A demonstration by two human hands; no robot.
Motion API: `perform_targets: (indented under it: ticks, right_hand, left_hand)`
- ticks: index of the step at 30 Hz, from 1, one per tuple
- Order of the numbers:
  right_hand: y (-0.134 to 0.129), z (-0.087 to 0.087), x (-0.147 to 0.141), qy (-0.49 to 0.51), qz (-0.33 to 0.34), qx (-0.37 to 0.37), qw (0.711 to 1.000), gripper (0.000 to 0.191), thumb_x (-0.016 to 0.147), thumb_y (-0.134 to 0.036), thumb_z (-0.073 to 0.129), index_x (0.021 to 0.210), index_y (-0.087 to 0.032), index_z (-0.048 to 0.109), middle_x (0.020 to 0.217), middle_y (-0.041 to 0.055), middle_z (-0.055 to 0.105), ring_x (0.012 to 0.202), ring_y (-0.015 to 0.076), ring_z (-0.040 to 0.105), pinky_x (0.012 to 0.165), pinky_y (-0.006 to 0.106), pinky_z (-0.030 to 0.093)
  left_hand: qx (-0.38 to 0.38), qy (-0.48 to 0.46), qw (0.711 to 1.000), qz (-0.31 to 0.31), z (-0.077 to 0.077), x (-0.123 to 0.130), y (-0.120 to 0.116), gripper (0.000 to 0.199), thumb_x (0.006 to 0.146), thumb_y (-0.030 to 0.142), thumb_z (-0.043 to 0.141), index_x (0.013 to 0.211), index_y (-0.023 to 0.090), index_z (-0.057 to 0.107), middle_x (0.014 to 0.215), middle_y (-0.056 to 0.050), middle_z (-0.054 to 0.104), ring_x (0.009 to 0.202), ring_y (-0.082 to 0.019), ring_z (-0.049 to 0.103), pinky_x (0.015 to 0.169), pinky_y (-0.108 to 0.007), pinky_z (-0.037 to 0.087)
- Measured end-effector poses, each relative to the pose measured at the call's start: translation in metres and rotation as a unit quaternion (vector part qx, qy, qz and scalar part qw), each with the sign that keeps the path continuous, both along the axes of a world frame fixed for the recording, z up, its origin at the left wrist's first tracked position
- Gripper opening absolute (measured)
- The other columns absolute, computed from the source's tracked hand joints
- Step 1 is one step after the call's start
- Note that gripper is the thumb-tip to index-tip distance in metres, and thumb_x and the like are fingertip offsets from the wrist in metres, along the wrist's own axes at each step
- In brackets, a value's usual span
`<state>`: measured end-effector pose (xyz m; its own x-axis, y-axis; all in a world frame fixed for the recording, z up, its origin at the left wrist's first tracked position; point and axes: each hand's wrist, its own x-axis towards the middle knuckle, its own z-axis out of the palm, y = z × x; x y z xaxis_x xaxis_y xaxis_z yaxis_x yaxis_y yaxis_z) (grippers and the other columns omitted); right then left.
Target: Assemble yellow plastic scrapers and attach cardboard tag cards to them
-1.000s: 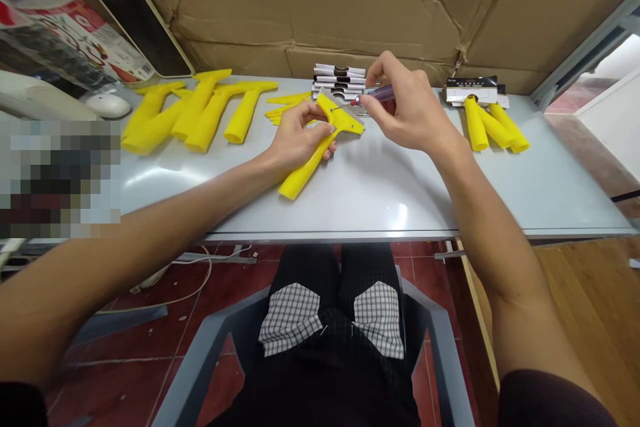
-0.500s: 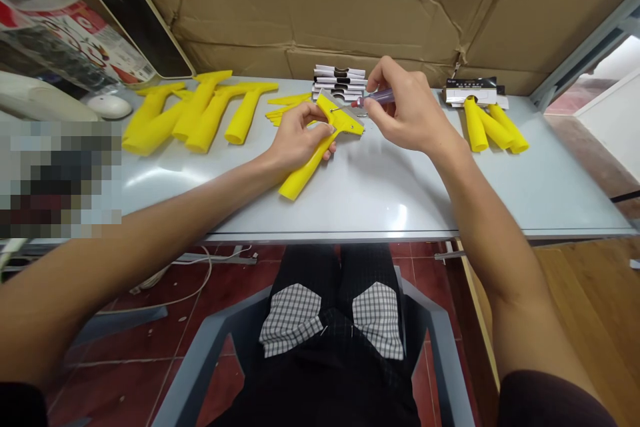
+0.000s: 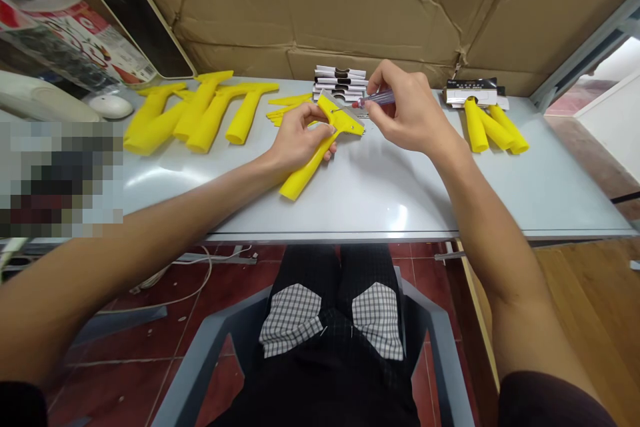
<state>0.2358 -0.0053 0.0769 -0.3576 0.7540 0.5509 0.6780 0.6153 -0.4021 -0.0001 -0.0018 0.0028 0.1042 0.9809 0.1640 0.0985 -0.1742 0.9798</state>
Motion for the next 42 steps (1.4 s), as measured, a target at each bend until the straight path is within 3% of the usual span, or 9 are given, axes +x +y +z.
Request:
perform_targets:
  ticks: [9,17,28,35,42]
  right_hand:
    - [0.013,-0.006,0.006,-0.029,-0.013,0.029,0.999,0.052,0.105,-0.072,0.065,0.074,-0.030,0.059,0.059,0.0035,0.062,0.065,0.0270,0.064,0.067,0.045,0.049]
    - [0.000,-0.001,0.000,-0.015,0.010,0.003,1.000,0.028,0.091,-0.051,0.086,0.092,-0.031,0.066,0.077,0.0046,0.074,0.065,0.0255,0.060,0.064,0.045,0.047]
    - [0.002,0.000,-0.003,-0.001,-0.001,0.011,1.000,0.046,0.100,-0.073,0.072,0.081,-0.032,0.064,0.063,0.0029,0.067,0.066,0.0279,0.064,0.065,0.045,0.048]
    - [-0.003,0.002,-0.001,-0.002,0.009,-0.006,1.000,0.035,0.095,-0.067,0.081,0.099,-0.034,0.068,0.071,0.0017,0.073,0.069,0.0266,0.063,0.067,0.044,0.048]
    - [-0.001,0.001,0.000,-0.010,-0.022,0.001,1.000,0.041,0.098,-0.073,0.074,0.085,-0.034,0.071,0.066,0.0051,0.072,0.068,0.0322,0.068,0.066,0.048,0.051]
  left_hand:
    - [-0.004,-0.010,1.000,-0.007,0.000,0.000,0.000,0.027,0.089,0.014,0.075,0.103,0.023,0.054,0.134,-0.008,0.071,0.071,-0.011,0.070,0.052,-0.024,0.057]
    - [0.006,-0.013,1.000,-0.007,-0.003,0.000,0.002,0.026,0.089,0.016,0.075,0.104,0.023,0.054,0.133,-0.010,0.071,0.069,-0.011,0.070,0.053,-0.027,0.058]
    - [-0.004,-0.020,1.000,-0.014,-0.001,-0.001,0.001,0.026,0.089,0.013,0.073,0.101,0.023,0.053,0.136,-0.009,0.069,0.070,-0.012,0.069,0.054,-0.028,0.057]
    - [-0.003,-0.018,1.000,-0.010,-0.004,0.000,0.002,0.027,0.090,0.012,0.072,0.104,0.023,0.053,0.137,-0.009,0.070,0.076,-0.013,0.072,0.057,-0.026,0.057]
    - [-0.007,-0.006,1.000,0.003,-0.003,0.001,0.001,0.029,0.088,0.016,0.076,0.106,0.024,0.054,0.135,-0.009,0.072,0.072,-0.012,0.070,0.053,-0.026,0.059]
